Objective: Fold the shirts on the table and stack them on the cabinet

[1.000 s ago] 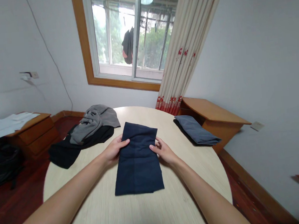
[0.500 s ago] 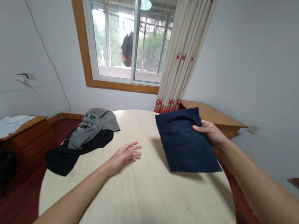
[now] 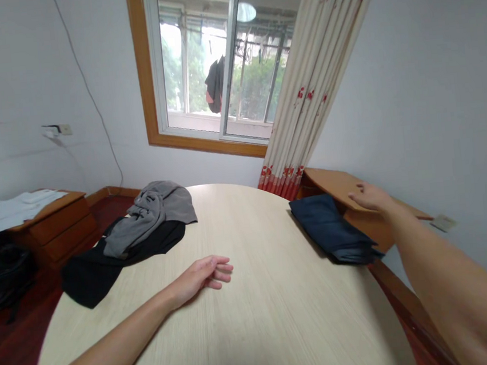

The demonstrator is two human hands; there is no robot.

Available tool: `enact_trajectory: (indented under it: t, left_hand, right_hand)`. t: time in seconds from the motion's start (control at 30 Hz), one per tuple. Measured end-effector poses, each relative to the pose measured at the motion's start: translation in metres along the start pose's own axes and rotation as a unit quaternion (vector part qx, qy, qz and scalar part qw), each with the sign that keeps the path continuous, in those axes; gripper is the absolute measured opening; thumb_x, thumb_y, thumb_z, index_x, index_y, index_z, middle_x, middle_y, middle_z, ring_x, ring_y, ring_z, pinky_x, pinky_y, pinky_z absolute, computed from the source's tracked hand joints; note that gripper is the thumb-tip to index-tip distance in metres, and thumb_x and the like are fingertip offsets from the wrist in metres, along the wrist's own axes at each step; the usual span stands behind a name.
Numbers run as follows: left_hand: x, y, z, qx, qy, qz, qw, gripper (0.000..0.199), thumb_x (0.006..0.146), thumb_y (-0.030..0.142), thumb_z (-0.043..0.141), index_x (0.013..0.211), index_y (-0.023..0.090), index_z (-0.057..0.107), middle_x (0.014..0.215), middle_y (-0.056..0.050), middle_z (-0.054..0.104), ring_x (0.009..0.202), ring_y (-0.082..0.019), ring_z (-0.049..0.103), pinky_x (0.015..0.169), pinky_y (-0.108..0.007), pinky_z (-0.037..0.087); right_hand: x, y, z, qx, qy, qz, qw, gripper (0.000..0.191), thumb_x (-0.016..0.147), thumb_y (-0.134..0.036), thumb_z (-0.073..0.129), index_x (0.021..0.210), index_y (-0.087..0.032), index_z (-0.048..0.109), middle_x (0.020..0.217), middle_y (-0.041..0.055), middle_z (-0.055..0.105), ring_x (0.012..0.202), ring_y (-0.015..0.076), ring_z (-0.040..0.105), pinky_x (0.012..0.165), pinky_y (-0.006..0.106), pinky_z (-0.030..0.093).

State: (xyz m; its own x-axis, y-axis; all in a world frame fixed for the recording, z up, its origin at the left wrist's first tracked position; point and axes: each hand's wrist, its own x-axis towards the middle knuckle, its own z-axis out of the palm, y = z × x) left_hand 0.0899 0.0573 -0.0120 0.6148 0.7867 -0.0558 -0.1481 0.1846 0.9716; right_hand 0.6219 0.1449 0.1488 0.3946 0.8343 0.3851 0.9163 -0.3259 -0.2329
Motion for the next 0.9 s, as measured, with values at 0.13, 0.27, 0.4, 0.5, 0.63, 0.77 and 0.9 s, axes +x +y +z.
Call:
enact_trajectory:
  t: [0.13,0.27,0.4,0.5,0.63,0.77,0.9]
  left_hand:
    - [0.002,-0.005,-0.001,0.014,0.0,-0.007,1.0,0.071,0.076,0.075,0.064,0.115,0.016,0.066,0.121,-0.018,0.068,0.105,-0.027,0.066,0.086,-0.038,0.049]
    - [0.004,-0.006,0.004,0.052,0.003,-0.006,0.999,0.064,0.079,0.072,0.063,0.108,0.015,0.067,0.114,-0.017,0.07,0.1,-0.025,0.066,0.08,-0.034,0.05]
    - [0.016,0.007,0.009,0.154,-0.013,-0.036,0.987,0.051,0.078,0.063,0.067,0.097,0.015,0.068,0.103,-0.013,0.071,0.082,-0.019,0.066,0.062,-0.026,0.044]
    - [0.027,0.022,0.009,0.277,-0.022,-0.006,0.961,0.043,0.079,0.055,0.067,0.092,0.015,0.07,0.086,-0.009,0.071,0.069,-0.017,0.062,0.06,-0.026,0.042]
    - [0.03,0.03,0.005,0.419,0.092,0.118,0.896,0.037,0.086,0.049,0.055,0.084,0.016,0.072,0.078,-0.007,0.072,0.07,-0.02,0.062,0.068,-0.029,0.044]
    - [0.016,0.024,-0.005,0.503,0.211,0.172,0.82,0.04,0.09,0.047,0.046,0.079,0.019,0.073,0.074,-0.006,0.073,0.069,-0.02,0.064,0.065,-0.029,0.043]
    - [-0.002,0.033,-0.021,0.493,0.303,0.259,0.773,0.048,0.091,0.044,0.033,0.077,0.019,0.072,0.074,-0.005,0.073,0.072,-0.021,0.067,0.067,-0.03,0.046]
  right_hand:
    - [-0.035,-0.025,0.043,-0.019,-0.093,-0.02,0.995,0.045,0.087,-0.036,0.065,0.119,-0.005,0.067,0.122,0.0258,0.066,0.112,0.0306,0.065,0.095,0.038,0.048]
    - [-0.096,-0.067,0.06,-0.065,-0.064,-0.1,0.991,0.048,0.09,-0.044,0.056,0.125,-0.011,0.064,0.131,0.0215,0.062,0.121,0.035,0.058,0.101,0.047,0.043]
    - [-0.166,-0.121,0.067,0.004,-0.121,-0.214,0.969,0.044,0.092,-0.041,0.051,0.124,-0.014,0.065,0.131,0.0155,0.063,0.12,0.0291,0.058,0.105,0.04,0.04]
    - [-0.207,-0.153,0.077,0.028,-0.229,-0.269,0.935,0.048,0.089,-0.043,0.057,0.125,-0.012,0.064,0.131,0.0162,0.062,0.119,0.028,0.058,0.104,0.036,0.041]
    - [-0.239,-0.169,0.094,0.048,-0.241,-0.242,0.938,0.05,0.088,-0.044,0.06,0.127,-0.014,0.062,0.136,0.0156,0.059,0.125,0.028,0.054,0.106,0.038,0.04]
    - [-0.253,-0.163,0.113,0.093,-0.159,-0.194,0.964,0.046,0.095,-0.041,0.05,0.131,-0.016,0.06,0.146,0.0151,0.052,0.136,0.0267,0.046,0.114,0.042,0.031]
    - [-0.255,-0.15,0.128,0.137,-0.161,-0.212,0.954,0.048,0.094,-0.04,0.052,0.133,-0.014,0.06,0.148,0.017,0.049,0.14,0.0287,0.042,0.116,0.047,0.029]
